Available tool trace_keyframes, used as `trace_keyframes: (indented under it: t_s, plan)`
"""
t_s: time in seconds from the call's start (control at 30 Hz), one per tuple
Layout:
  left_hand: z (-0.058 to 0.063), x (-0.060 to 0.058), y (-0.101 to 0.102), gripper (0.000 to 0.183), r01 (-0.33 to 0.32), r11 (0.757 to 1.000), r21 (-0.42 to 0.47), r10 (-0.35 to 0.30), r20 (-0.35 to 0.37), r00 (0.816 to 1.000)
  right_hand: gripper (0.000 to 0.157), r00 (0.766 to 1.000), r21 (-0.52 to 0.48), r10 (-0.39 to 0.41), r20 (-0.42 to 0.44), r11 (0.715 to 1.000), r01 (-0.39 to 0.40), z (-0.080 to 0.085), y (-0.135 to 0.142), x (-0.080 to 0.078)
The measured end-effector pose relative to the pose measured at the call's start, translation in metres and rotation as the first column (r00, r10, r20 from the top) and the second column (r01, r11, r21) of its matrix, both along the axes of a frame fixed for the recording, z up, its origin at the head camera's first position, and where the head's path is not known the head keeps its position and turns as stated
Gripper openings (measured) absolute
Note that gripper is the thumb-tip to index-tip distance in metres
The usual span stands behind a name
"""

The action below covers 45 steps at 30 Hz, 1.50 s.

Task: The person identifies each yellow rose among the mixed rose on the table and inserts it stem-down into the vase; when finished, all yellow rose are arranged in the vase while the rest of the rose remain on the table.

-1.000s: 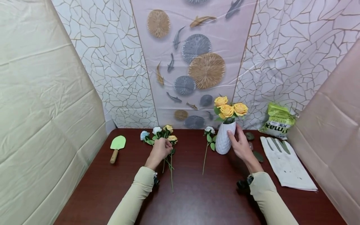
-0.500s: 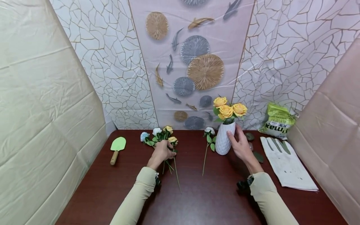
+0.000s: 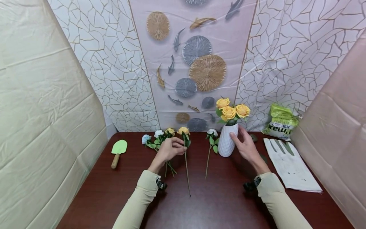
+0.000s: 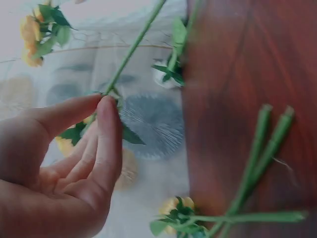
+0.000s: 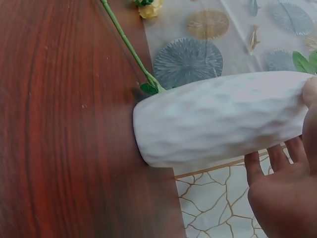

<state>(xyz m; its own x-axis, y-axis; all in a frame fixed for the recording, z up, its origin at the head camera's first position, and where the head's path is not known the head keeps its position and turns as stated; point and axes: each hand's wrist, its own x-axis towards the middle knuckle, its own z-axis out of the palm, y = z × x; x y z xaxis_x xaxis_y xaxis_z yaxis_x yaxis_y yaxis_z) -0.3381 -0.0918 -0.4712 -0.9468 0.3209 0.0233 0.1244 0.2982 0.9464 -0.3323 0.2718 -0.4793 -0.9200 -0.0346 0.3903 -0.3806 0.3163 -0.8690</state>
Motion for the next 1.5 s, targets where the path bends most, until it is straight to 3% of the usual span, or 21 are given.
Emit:
trace_keyframes:
  t_s: [0.17,0.43,0.67,0.87,0.97,1.27,1.5]
  plan:
    - [0.015,-0.002,0.009,0.025,0.018,0.995,0.095,-0.010,-0.083,0.996,0.066,0.999,0.037,0.003,0.044,0.999,-0.005,0.009,0.004,0.002]
    - [0.031,-0.008,0.024,0.026,0.023,0.980,0.199,0.021,-0.216,0.976,0.070,0.999,0.065,-0.014,0.044,0.998,0.012,0.004,0.006,-0.001]
    - [0.044,-0.011,0.041,0.026,0.029,0.935,0.353,0.073,-0.272,0.960,0.079,0.989,0.167,-0.151,-0.005,0.974,0.150,0.000,-0.001,-0.003]
    - [0.054,-0.012,0.054,0.026,-0.019,0.868,0.496,0.183,-0.284,0.941,0.083,0.969,0.261,-0.222,-0.107,0.934,0.243,-0.004,-0.006,-0.005]
    - [0.059,-0.013,0.060,0.026,-0.049,0.827,0.561,0.248,-0.285,0.926,0.081,0.964,0.264,-0.231,-0.132,0.929,0.258,-0.005,-0.008,-0.005]
    - [0.077,-0.014,0.084,0.022,-0.082,0.655,0.751,0.430,-0.281,0.858,0.085,0.969,0.250,-0.217,-0.120,0.938,0.241,-0.009,-0.011,-0.004]
    - [0.080,-0.017,0.095,0.026,-0.085,0.602,0.794,0.489,-0.283,0.825,0.087,0.975,0.239,-0.189,-0.114,0.948,0.212,-0.012,-0.014,-0.003]
